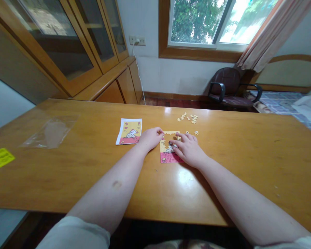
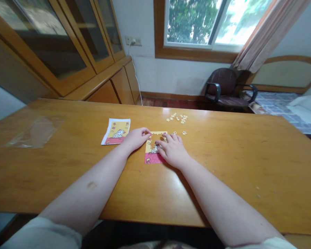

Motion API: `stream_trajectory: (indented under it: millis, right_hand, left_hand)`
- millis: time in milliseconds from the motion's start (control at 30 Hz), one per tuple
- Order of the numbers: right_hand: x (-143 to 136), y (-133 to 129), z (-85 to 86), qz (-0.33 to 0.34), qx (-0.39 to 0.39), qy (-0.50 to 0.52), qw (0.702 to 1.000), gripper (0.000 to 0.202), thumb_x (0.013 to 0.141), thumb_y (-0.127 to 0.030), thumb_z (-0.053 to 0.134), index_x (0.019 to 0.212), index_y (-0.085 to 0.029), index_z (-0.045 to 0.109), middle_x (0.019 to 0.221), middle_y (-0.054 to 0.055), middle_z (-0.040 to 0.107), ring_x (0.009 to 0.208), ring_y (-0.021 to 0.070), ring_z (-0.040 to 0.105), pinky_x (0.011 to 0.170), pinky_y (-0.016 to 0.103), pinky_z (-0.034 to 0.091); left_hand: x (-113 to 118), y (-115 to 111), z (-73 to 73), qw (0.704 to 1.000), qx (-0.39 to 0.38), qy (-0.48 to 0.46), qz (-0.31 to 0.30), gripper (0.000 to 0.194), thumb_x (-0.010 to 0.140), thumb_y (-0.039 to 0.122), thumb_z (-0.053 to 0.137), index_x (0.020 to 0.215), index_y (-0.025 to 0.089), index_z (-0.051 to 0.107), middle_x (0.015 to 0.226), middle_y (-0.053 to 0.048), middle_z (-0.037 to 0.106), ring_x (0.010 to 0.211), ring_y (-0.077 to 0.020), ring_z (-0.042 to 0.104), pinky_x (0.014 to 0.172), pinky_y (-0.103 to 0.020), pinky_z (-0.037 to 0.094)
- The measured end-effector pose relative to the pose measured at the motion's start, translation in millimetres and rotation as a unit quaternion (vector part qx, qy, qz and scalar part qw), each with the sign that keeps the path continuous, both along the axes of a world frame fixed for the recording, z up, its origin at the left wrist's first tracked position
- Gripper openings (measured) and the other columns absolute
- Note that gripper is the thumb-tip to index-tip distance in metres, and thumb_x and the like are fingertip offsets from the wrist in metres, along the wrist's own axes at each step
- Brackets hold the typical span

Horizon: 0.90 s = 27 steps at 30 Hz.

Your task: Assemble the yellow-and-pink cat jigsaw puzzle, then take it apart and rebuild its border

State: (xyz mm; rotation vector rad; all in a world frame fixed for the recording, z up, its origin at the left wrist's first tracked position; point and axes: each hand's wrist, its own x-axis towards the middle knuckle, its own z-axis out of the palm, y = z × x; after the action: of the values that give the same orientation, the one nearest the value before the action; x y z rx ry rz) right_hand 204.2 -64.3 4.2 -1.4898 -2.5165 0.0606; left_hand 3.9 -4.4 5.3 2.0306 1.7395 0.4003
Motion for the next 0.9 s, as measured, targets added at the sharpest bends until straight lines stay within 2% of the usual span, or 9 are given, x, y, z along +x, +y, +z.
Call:
stream_trajectory:
  millis: [300,600,700,767,833,900]
  right_hand:
    - [-1.5,6.3,-6.1,-0.005,-0.036,0.034,0.999,0.038,0.096,-0.040,0.038,0.123,-0.029,0.061,0.139,0.005,0.049,0.129,0.0271,0.033,0.109,0.048,0.020]
    - [-3.2,11.8,-14.8,-0.007,-0.056,0.077,0.995,0.033,0.095,-0.032,0.040,0.116,-0.025,0.064,0.136,0.005,0.053,0.130,0.0246,0.035,0.111,0.048,0.017]
    - [-2.0,13.6,-15.4,-0.018,-0.032,0.096,0.995,0.031,0.095,-0.032,0.042,0.113,-0.024,0.065,0.131,0.006,0.057,0.124,0.0238,0.041,0.108,0.045,0.020]
    - [-0.9,15.4,-13.3,-0.054,-0.014,0.107,0.993,0.030,0.094,-0.034,0.044,0.111,-0.023,0.067,0.124,0.006,0.062,0.115,0.0234,0.047,0.103,0.042,0.027]
    - [-0.8,18.3,-8.9,-0.091,-0.006,0.097,0.991,0.030,0.094,-0.036,0.046,0.109,-0.023,0.068,0.115,0.007,0.066,0.106,0.0240,0.050,0.095,0.040,0.032]
    - [-2.2,22.4,-3.4,-0.098,-0.011,0.067,0.993,0.030,0.093,-0.038,0.047,0.108,-0.025,0.070,0.109,0.008,0.067,0.100,0.0248,0.051,0.089,0.039,0.033]
  left_hand:
    - [0.9,-0.2,1.6,1.000,-0.005,0.003,0.005,0.025,0.083,0.038,0.052,0.097,0.026,0.069,0.094,-0.003,0.072,0.086,-0.0214,0.064,0.076,-0.030,0.047]
    - [1.0,0.0,1.7,1.000,-0.009,0.006,0.004,0.026,0.084,0.039,0.052,0.098,0.025,0.069,0.095,-0.004,0.072,0.087,-0.0213,0.064,0.076,-0.029,0.046]
    - [0.5,1.0,0.1,1.000,-0.001,0.005,0.001,0.026,0.084,0.039,0.051,0.097,0.026,0.069,0.094,-0.003,0.072,0.086,-0.0216,0.064,0.074,-0.030,0.046]
    - [0.3,1.4,-0.4,1.000,-0.001,0.004,-0.001,0.026,0.083,0.039,0.051,0.096,0.026,0.070,0.094,-0.003,0.072,0.085,-0.0219,0.064,0.073,-0.030,0.046]
    - [0.1,1.4,-0.4,1.000,-0.003,0.003,-0.001,0.026,0.083,0.038,0.051,0.096,0.026,0.070,0.093,-0.004,0.072,0.084,-0.0219,0.064,0.073,-0.030,0.046]
    - [0.2,1.1,0.0,1.000,-0.005,0.002,0.000,0.026,0.083,0.038,0.052,0.097,0.025,0.070,0.093,-0.004,0.072,0.084,-0.0216,0.064,0.072,-0.030,0.046]
